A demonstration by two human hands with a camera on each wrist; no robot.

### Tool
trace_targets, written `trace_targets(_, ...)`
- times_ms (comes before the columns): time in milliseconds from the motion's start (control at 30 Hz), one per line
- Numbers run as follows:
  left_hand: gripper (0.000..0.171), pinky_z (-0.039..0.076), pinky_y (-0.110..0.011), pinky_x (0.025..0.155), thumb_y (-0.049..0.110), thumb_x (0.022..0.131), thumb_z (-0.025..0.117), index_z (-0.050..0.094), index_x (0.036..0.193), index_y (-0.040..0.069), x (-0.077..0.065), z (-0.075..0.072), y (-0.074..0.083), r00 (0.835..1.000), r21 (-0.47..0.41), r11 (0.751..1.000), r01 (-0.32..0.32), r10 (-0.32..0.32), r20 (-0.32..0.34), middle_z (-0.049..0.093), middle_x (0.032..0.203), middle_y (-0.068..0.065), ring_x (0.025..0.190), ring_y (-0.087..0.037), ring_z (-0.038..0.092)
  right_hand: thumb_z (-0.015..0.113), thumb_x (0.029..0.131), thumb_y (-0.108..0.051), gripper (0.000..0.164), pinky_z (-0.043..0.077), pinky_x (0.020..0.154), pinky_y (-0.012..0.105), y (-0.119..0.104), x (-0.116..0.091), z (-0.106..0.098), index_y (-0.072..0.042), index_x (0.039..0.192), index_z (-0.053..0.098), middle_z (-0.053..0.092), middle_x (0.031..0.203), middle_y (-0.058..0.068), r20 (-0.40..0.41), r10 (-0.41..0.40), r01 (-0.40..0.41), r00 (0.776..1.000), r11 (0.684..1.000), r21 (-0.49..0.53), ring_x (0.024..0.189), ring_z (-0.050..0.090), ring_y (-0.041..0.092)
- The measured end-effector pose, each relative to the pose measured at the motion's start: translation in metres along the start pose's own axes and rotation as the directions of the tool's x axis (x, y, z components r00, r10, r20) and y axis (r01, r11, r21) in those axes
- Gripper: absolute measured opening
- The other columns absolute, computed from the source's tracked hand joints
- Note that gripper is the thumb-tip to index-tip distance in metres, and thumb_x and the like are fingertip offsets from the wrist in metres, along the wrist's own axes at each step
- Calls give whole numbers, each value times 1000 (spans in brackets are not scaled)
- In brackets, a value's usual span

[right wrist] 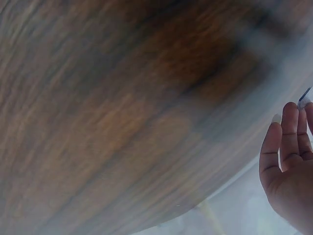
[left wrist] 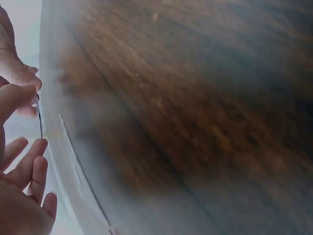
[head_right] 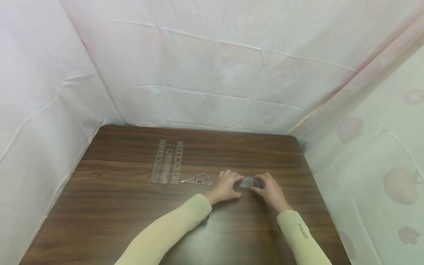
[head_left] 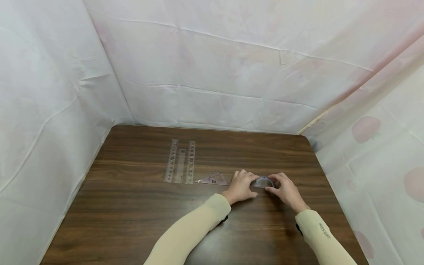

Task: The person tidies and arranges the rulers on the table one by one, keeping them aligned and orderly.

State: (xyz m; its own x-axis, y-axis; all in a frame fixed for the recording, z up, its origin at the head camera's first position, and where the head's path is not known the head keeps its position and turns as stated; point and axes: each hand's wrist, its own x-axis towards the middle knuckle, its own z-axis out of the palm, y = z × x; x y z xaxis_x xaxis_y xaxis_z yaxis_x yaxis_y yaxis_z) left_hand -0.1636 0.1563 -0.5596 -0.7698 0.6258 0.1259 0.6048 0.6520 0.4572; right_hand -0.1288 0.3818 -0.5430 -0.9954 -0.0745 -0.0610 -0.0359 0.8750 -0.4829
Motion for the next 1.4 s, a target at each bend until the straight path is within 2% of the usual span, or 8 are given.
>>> trace_targets(367,70,33,-42,110,40,85,83,57,147,22,3,11,3,997,-37,999,37,-35,70,65,142,8,121,-15,51,79,92,-28,47,52,85,47,14,8,8,-8,132,66,60,124,13,35,44,-44,998,999,-2,104,61,26)
trace_targets(733,69,28,-46,115,38,88,82,55,149,21,7,16,6,991,-73,994,77,-68,114,63,146,8,126,-16,49,79,92,-24,47,52,90,50,17,7,6,-4,133,65,58,123,17,49,56,-58,997,998,31,105,59,30)
trace_targets(1400,70,28,-42,113,40,88,81,53,150,23,8,18,8,990,-57,994,96,-90,110,61,147,10,123,-13,49,79,92,-24,50,51,92,52,23,9,5,-2,134,64,57,124,19,43,76,-79,996,995,56,107,58,32)
